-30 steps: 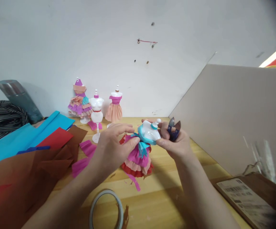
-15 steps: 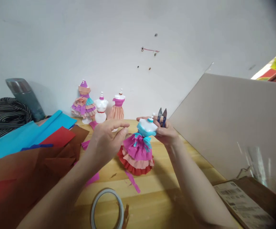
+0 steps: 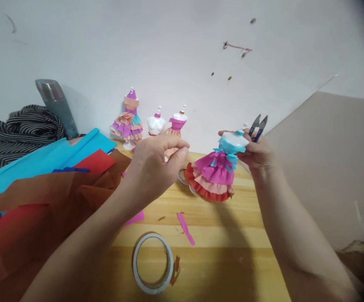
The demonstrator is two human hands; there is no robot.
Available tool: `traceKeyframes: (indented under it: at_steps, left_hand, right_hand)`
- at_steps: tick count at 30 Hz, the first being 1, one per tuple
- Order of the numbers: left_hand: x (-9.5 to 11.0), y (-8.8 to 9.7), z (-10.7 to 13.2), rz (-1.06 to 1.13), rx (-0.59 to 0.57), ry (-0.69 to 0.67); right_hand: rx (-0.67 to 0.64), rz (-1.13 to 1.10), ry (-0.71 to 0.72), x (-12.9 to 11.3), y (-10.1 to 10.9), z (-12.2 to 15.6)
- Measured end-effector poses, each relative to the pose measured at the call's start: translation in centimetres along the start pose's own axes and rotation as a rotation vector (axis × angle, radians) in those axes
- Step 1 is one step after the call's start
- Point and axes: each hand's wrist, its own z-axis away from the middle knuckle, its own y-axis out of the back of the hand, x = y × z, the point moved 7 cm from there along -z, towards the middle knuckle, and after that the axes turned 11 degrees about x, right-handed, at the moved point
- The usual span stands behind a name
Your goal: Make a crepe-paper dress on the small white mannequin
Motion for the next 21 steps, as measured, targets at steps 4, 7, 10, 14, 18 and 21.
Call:
traceKeyframes:
  at_steps: [4,7,10,14,18,21]
  left_hand:
    - [-0.1,0.1,-0.1,-0.026,-0.001,0.017]
    - [-0.1,0.1,-0.1,-0.017,-0.007,0.034]
    - [-0.3,0.1,-0.1,-0.007,-0.017,0.05]
    - [-0.6,0.0,0.0,0.002,-0.031,0.09]
    - [-0.8,-0.4,0.1,0.007,-0.06,0.145]
    - [-0.9,-0.4,0.0,-0.002,-0.053,0.162]
  right_hand:
    - [-0.051,-0.055,0.03,0.6,0.3,-2.5]
    - [-0.08,-0.082,0.033,0.9,0.0,-4.8]
    - [-0.076,-0.142,0.074,0.2,-0.1,-7.1]
    - [-0.073,-0.212,0.093,-0.2,-0.3,-9.9]
    - [-0.108,-0.228,0.067,1.3,-1.1,-11.8]
    - [-0.153,-0.212,0.024,3.1,-1.7,-12.5]
